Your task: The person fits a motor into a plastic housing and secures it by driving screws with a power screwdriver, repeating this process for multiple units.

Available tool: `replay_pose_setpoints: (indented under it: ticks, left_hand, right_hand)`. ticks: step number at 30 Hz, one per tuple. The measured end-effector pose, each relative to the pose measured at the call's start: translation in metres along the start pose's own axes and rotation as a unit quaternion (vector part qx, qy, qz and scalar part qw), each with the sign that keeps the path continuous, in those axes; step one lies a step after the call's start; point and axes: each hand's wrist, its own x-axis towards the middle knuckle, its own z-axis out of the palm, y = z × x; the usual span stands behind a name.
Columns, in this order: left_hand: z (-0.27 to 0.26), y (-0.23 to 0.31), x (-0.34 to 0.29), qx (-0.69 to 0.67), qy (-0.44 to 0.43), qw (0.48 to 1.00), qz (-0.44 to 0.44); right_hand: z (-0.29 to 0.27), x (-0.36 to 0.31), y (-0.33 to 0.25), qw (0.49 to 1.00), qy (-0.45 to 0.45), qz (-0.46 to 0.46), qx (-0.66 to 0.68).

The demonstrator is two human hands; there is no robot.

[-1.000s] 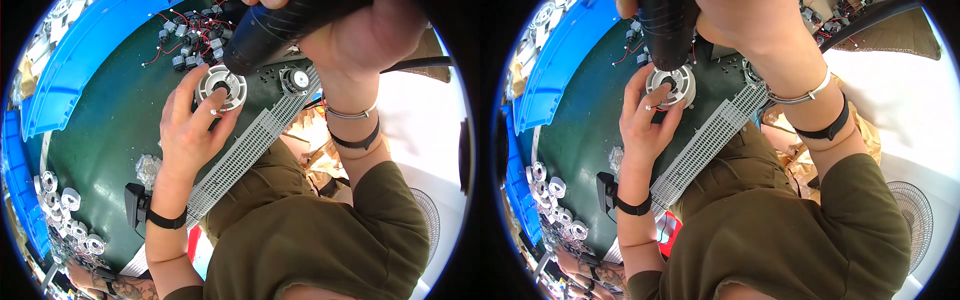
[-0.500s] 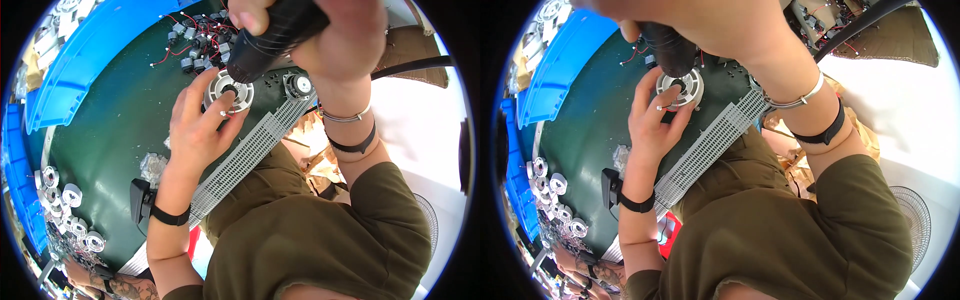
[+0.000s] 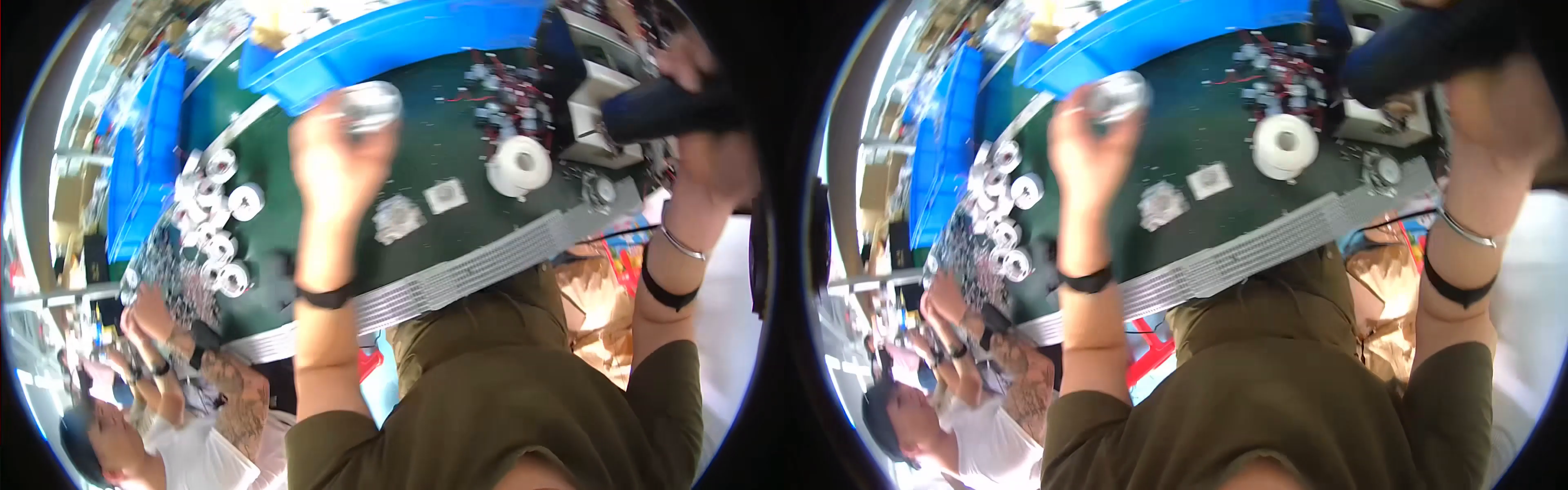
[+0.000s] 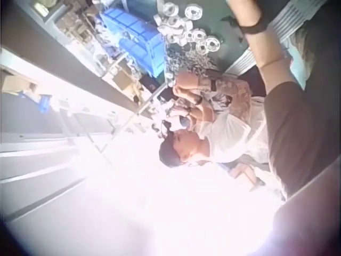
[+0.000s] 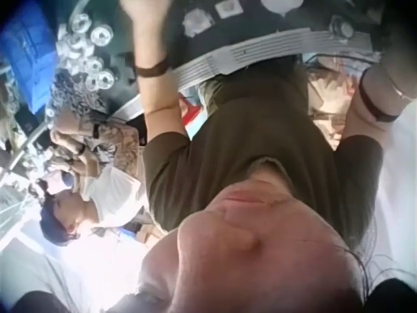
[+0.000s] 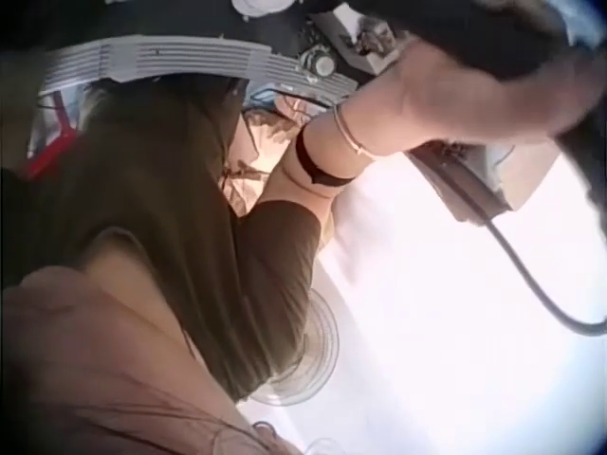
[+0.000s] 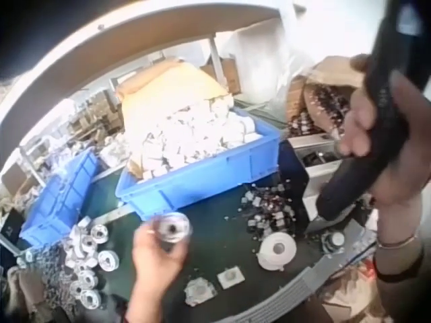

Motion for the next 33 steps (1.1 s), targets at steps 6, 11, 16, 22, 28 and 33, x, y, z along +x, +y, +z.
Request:
replay_pose_setpoints:
  ticks: [6, 11, 16, 22, 28, 33]
  left_hand:
    - [-0.072, -0.22, -0.016, 0.382, -0.182, 0.897, -0.129]
    - [-0.019, -0.079, 0.024, 0.224, 0.087, 0.969, 0.052]
    - [0.095, 0.005, 0.037, -0.055, -0.179, 0.982, 0.027]
    - [0.154, -0.004, 0.056, 0.015, -0.286, 0.958, -0.031]
    - [0.116, -0.006, 0.046, -0.346, -0.178, 0.914, -0.118]
    - [0.082, 0.007, 0.048, -0.332, -0.263, 0.902, -0.085]
  right_hand:
    - [0.044, 0.0, 0.03, 0.988, 0.11, -0.016, -0.111]
    - [0.037, 0.007, 0.033, 0.976, 0.129, -0.02, -0.177]
    - [0.048, 0.026, 0.056, 0.976, 0.116, -0.032, -0.181]
    - [0.049, 0.032, 0.081, 0.939, 0.214, -0.139, -0.231]
    - [0.039, -0.007, 0.112, 0.901, -0.018, -0.057, -0.429]
    - [0.042, 0.0, 0.166, 0.823, -0.144, 0.035, -0.548]
